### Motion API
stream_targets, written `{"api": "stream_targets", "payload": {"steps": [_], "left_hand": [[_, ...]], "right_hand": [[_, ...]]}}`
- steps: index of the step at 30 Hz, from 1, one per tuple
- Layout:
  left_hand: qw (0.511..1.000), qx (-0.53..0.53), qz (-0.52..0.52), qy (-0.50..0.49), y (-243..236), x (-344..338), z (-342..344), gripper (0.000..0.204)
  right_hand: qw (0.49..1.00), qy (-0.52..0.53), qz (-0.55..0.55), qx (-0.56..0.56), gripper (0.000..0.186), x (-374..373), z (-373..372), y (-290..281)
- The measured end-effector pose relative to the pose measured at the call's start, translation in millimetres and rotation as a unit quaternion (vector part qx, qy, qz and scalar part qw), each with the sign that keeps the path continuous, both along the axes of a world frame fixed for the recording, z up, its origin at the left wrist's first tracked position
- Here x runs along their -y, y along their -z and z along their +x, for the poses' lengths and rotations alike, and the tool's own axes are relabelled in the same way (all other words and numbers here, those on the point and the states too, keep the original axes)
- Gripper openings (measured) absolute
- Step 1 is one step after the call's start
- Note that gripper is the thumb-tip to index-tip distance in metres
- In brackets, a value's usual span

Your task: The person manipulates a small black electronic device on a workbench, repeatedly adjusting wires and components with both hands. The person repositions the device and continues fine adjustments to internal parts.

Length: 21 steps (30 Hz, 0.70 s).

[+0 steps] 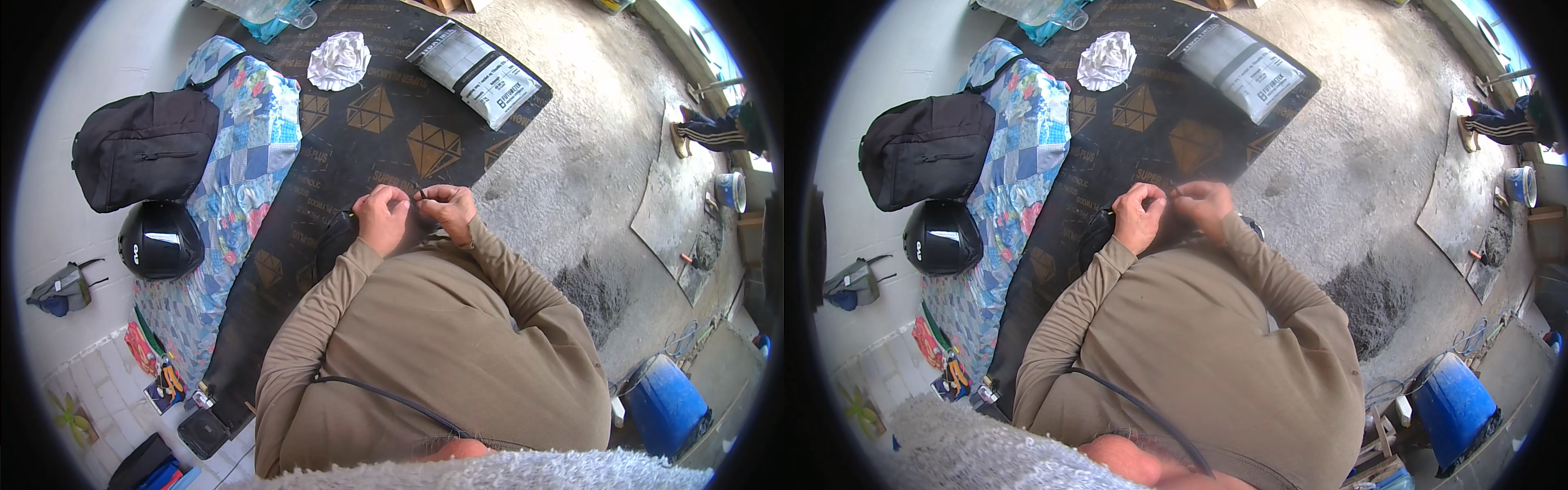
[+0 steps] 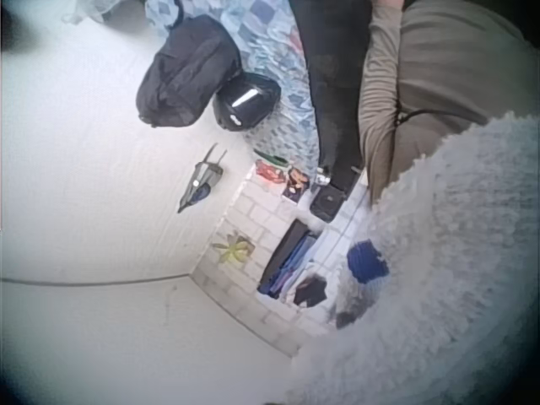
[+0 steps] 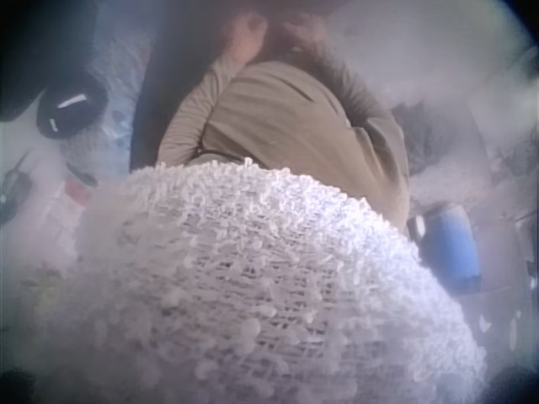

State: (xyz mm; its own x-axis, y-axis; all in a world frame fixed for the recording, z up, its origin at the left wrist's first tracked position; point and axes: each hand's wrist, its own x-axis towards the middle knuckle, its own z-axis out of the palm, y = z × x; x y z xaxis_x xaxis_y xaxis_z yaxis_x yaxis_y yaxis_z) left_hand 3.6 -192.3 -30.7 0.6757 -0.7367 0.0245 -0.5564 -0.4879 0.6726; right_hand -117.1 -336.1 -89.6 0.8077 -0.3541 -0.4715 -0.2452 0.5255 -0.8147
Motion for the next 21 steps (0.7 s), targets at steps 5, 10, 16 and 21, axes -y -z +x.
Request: {"api": "stream_targets", "payload": {"steps": [5,10,16,21], "left_hand": [[1.000,-0.002,-0.005,0.000,-3,1,-1,0.010],[1.000,-0.008,-0.015,-0.001,0,0,0,0.012],[0.999,-0.033,-0.027,-0.003,2,-1,1,0.014],[0.999,-0.026,-0.032,-0.011,4,-1,0,0.015]], "right_hand": [[0.999,-0.002,0.035,0.033,0.030,1,-3,8],[0.997,0.016,0.059,0.048,0.020,3,-1,5],[0.998,-0.026,-0.057,0.000,0.027,3,1,4],[0.980,-0.047,-0.192,0.009,0.018,6,4,-13]]}}
